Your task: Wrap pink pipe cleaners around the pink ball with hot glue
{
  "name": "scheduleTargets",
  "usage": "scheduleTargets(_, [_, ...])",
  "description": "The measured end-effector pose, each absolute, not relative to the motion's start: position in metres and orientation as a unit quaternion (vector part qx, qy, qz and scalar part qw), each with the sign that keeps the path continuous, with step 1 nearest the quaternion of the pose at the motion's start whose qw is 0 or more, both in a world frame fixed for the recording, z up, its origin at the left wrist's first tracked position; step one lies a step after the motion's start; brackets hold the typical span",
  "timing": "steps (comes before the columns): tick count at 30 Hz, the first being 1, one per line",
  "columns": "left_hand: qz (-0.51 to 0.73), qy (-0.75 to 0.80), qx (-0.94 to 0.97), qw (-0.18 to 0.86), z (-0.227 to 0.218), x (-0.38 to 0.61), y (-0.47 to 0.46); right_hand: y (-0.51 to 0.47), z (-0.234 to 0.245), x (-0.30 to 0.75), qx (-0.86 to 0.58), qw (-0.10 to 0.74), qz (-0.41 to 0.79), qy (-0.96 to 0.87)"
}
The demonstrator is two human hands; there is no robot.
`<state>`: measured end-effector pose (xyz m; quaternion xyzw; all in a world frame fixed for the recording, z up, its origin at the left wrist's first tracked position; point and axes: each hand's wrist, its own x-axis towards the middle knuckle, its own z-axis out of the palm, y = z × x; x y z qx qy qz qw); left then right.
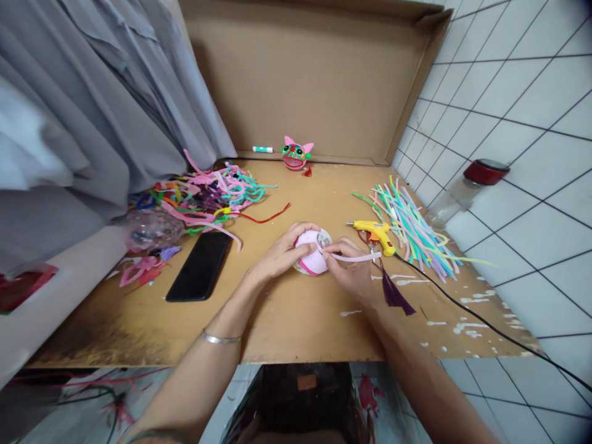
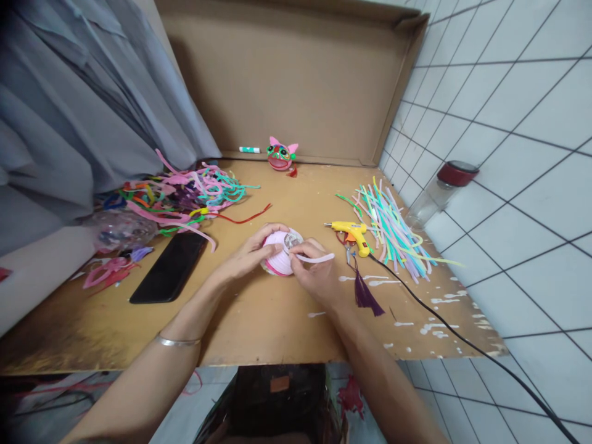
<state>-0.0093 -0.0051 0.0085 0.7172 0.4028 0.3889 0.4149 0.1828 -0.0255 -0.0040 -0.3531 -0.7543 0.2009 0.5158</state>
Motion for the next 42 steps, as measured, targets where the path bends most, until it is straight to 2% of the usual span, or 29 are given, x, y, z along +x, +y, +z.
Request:
scheduleTargets(30, [0.386,0.412,0.723,0.398,0.002,-0.011,-0.002,-0.025,-0.004,0.179,-0.347,0.526,0.205,-0.749])
scheduleTargets(38, [0.316,0.426,0.799,0.284,0.011,-0.016,-0.004,-0.025,-0.003,0.178,-0.363,0.531,0.2,-0.739])
scheduleTargets(42, [0.316,0.428,0.805,0.262,0.013,-0.013,-0.006,-0.025,-0.004,0.179,-0.362,0.532,0.203,-0.738])
